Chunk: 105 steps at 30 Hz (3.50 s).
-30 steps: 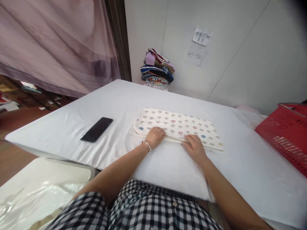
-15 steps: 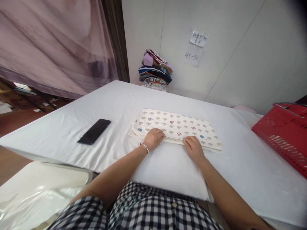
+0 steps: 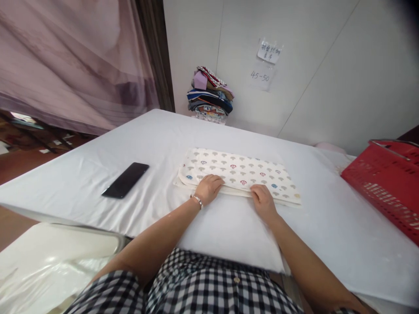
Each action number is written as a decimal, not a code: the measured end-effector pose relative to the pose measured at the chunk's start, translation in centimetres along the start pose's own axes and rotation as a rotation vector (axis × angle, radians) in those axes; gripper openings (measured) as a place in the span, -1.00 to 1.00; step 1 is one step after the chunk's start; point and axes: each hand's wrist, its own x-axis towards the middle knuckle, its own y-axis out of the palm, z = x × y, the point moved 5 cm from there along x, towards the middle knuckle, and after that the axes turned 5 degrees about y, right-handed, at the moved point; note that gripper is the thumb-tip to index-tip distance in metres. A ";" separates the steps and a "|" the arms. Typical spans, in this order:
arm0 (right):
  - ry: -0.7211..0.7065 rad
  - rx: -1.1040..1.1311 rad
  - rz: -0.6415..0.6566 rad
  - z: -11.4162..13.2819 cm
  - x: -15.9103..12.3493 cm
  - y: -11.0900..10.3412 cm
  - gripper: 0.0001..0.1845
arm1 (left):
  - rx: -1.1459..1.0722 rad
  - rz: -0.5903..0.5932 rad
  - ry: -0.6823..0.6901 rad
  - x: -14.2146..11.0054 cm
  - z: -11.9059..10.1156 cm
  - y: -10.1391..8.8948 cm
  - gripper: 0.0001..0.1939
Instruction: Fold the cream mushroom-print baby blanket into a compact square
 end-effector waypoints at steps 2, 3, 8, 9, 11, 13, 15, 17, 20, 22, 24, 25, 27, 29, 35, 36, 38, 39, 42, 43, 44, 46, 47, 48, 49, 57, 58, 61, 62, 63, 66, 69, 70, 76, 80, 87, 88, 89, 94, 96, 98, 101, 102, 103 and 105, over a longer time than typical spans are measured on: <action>-0.041 -0.010 0.006 0.1 -0.1 0.1 -0.73 | 0.005 -0.026 0.018 -0.1 -0.1 -0.1 -0.80; -0.055 -0.021 0.013 0.1 -0.1 0.1 -0.71 | 0.009 -0.029 0.025 -0.1 -0.2 -0.1 -0.78; -0.074 -0.118 0.018 0.4 -0.1 0.0 -0.61 | 0.049 0.012 0.033 -0.1 -0.6 -0.3 -0.69; -0.069 -0.138 0.020 0.4 0.0 0.0 -0.61 | 0.063 0.027 0.033 -0.1 -0.6 -0.3 -0.68; -0.057 -0.162 0.029 0.5 0.0 0.0 -0.62 | 0.088 0.058 0.034 -0.1 -0.7 -0.1 -0.67; -0.052 -0.167 0.038 0.6 0.1 0.0 -0.66 | 0.104 0.087 0.025 -0.1 -0.6 0.1 -0.65; -0.050 -0.169 0.051 0.7 0.1 0.0 -0.69 | 0.105 0.105 0.009 -0.1 -0.5 0.1 -0.63; -0.046 -0.176 0.060 0.7 0.0 0.0 -0.71 | 0.083 0.119 0.006 -0.1 -0.6 0.1 -0.66; -0.049 -0.188 0.080 0.7 0.0 0.1 -0.75 | 0.042 0.140 0.022 -0.1 -1.0 -0.1 -0.78; -0.054 -0.195 0.091 0.7 0.0 0.2 -0.76 | 0.043 0.154 0.019 0.0 -1.1 -0.2 -0.81; -0.054 -0.203 0.099 0.5 -0.1 0.2 -0.76 | 0.057 0.163 0.012 0.0 -1.1 -0.2 -0.81; -0.053 -0.206 0.100 0.5 -0.1 0.2 -0.76 | 0.062 0.167 0.009 0.0 -1.1 -0.2 -0.81; -0.050 -0.206 0.103 0.4 -0.1 0.3 -0.75 | 0.067 0.170 0.006 0.0 -1.0 -0.1 -0.81; -0.044 -0.201 0.102 0.4 -0.1 0.3 -0.74 | 0.068 0.168 0.002 0.0 -0.9 0.0 -0.79; -0.033 -0.195 0.122 0.3 -0.1 0.3 -0.75 | 0.072 0.179 -0.009 -0.1 -0.6 0.4 -0.78; -0.032 -0.198 0.126 0.2 -0.1 0.3 -0.75 | 0.067 0.183 -0.007 -0.1 -0.6 0.4 -0.79; -0.036 -0.205 0.135 0.2 -0.1 0.4 -0.75 | 0.061 0.181 -0.005 -0.1 -0.5 0.5 -0.80; -0.041 -0.207 0.140 0.2 -0.1 0.4 -0.75 | 0.061 0.176 -0.008 -0.1 -0.5 0.5 -0.79; -0.045 -0.211 0.137 0.1 -0.1 0.5 -0.74 | 0.070 0.155 -0.017 0.0 -0.4 0.6 -0.74; -0.041 -0.209 0.131 0.1 -0.1 0.5 -0.74 | 0.073 0.148 -0.017 0.0 -0.4 0.5 -0.73; -0.037 -0.204 0.123 0.1 -0.1 0.5 -0.74 | 0.075 0.142 -0.015 0.1 -0.5 0.5 -0.73; -0.026 -0.191 0.115 0.1 -0.1 0.5 -0.74 | 0.081 0.130 -0.004 0.3 -0.7 0.4 -0.75; -0.022 -0.187 0.114 0.1 -0.1 0.5 -0.74 | 0.085 0.122 0.001 0.4 -0.8 0.3 -0.76; -0.019 -0.185 0.113 0.2 -0.1 0.4 -0.74 | 0.090 0.113 0.005 0.4 -0.9 0.2 -0.76; -0.020 -0.188 0.113 0.2 0.0 0.4 -0.74 | 0.093 0.103 0.008 0.5 -0.9 0.0 -0.76; -0.041 -0.203 0.073 0.5 0.1 0.2 -0.74 | 0.037 0.042 0.022 0.7 -1.3 -0.6 -0.75; -0.047 -0.199 0.070 0.5 0.1 0.2 -0.74 | 0.026 0.033 0.017 0.7 -1.3 -0.6 -0.76; -0.063 -0.178 0.060 0.7 0.0 0.1 -0.75 | 0.005 0.001 0.004 0.6 -1.2 -0.7 -0.76; -0.067 -0.169 0.051 0.8 0.0 0.0 -0.76 | 0.001 -0.005 0.002 0.6 -1.2 -0.8 -0.76; -0.069 -0.161 0.041 0.8 0.0 0.0 -0.77 | -0.001 -0.008 0.002 0.6 -1.2 -0.8 -0.76; -0.066 -0.141 0.027 0.9 0.0 -0.1 -0.77 | -0.006 -0.005 0.010 0.6 -1.1 -0.8 -0.77; -0.065 -0.129 0.028 0.9 0.0 -0.1 -0.76 | -0.008 -0.001 0.012 0.6 -1.1 -0.8 -0.77; -0.066 -0.129 0.027 0.9 0.0 -0.1 -0.77 | -0.004 0.004 0.011 0.6 -1.2 -0.8 -0.77; -0.072 -0.169 0.042 0.6 -0.2 0.1 -0.79 | 0.020 0.076 0.032 0.3 -1.2 -0.2 -0.78; -0.082 -0.179 0.015 0.7 -0.1 0.1 -0.79 | 0.029 0.124 0.076 0.1 -1.2 0.2 -0.82; -0.099 -0.165 -0.002 1.3 0.0 -0.2 -0.80 | 0.064 0.076 0.098 0.4 -1.8 -0.5 -0.86; -0.099 -0.175 -0.013 1.3 0.1 -0.3 -0.80 | 0.068 0.064 0.105 0.5 -1.9 -0.6 -0.86; -0.097 -0.188 -0.026 1.4 0.1 -0.4 -0.80 | 0.075 0.051 0.114 0.5 -2.0 -0.8 -0.86; -0.088 -0.236 -0.055 1.7 0.1 -0.6 -0.81 | 0.119 -0.002 0.194 0.5 -2.4 -1.0 -0.85; -0.090 -0.246 -0.022 1.7 0.1 -0.5 -0.81 | 0.129 -0.016 0.226 0.4 -2.6 -1.1 -0.85; -0.091 -0.248 0.001 1.6 0.1 -0.4 -0.80 | 0.127 -0.016 0.239 0.4 -2.6 -1.1 -0.85; -0.086 -0.246 0.004 1.3 -0.1 -0.3 -0.79 | 0.098 -0.014 0.231 0.5 -2.6 -1.2 -0.86; -0.084 -0.244 0.002 1.2 -0.1 -0.3 -0.78 | 0.089 -0.017 0.226 0.5 -2.5 -1.2 -0.87; -0.085 -0.243 0.002 1.2 -0.1 -0.3 -0.79 | 0.082 -0.022 0.220 0.5 -2.5 -1.3 -0.87; -0.095 -0.239 0.005 1.2 -0.2 -0.2 -0.79 | 0.073 -0.023 0.205 0.5 -2.4 -1.2 -0.87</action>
